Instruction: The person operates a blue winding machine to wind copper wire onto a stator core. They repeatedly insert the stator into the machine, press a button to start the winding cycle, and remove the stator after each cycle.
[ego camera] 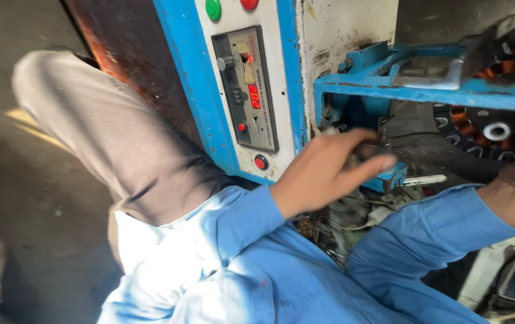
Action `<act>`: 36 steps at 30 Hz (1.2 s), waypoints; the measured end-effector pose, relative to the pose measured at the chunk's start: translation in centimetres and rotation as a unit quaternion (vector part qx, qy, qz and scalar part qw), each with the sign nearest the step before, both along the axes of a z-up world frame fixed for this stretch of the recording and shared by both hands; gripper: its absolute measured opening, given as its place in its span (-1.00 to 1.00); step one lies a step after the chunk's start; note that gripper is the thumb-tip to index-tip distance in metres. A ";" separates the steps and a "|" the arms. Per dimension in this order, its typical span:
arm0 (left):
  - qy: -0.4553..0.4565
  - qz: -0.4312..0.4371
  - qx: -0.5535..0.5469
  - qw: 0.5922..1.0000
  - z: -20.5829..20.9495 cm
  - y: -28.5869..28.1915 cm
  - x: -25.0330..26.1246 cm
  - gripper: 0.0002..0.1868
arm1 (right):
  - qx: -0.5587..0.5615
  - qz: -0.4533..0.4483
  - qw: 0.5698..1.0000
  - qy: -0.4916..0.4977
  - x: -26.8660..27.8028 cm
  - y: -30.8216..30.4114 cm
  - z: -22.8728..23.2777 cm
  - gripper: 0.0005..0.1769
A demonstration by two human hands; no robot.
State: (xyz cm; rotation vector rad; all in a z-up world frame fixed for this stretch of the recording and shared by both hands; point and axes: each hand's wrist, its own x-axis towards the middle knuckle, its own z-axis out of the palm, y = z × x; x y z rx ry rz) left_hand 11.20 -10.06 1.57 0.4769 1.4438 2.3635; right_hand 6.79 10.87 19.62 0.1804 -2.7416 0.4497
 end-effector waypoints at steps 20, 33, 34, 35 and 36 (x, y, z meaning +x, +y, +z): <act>-0.255 -0.033 0.382 0.887 -3.1 12.9 -10.6 -0.54 | -0.012 0.100 0.985 0.144 -1.0 -6.2 1.7 -0.65; -0.251 -0.007 0.382 0.890 -1.3 11.0 -10.1 -0.44 | -0.045 0.084 0.985 0.140 -0.7 -6.6 2.2 -0.60; -0.256 -0.006 0.379 0.889 -1.4 11.1 -10.2 -0.46 | -0.048 0.082 0.986 0.139 -0.7 -6.6 2.2 -0.60; -0.260 -0.005 0.376 0.889 -1.7 11.1 -10.3 -0.47 | -0.046 0.084 0.986 0.140 -0.7 -6.6 2.1 -0.60; -0.265 -0.004 0.373 0.889 -2.0 11.1 -10.3 -0.48 | -0.043 0.085 0.985 0.141 -0.7 -6.6 2.1 -0.59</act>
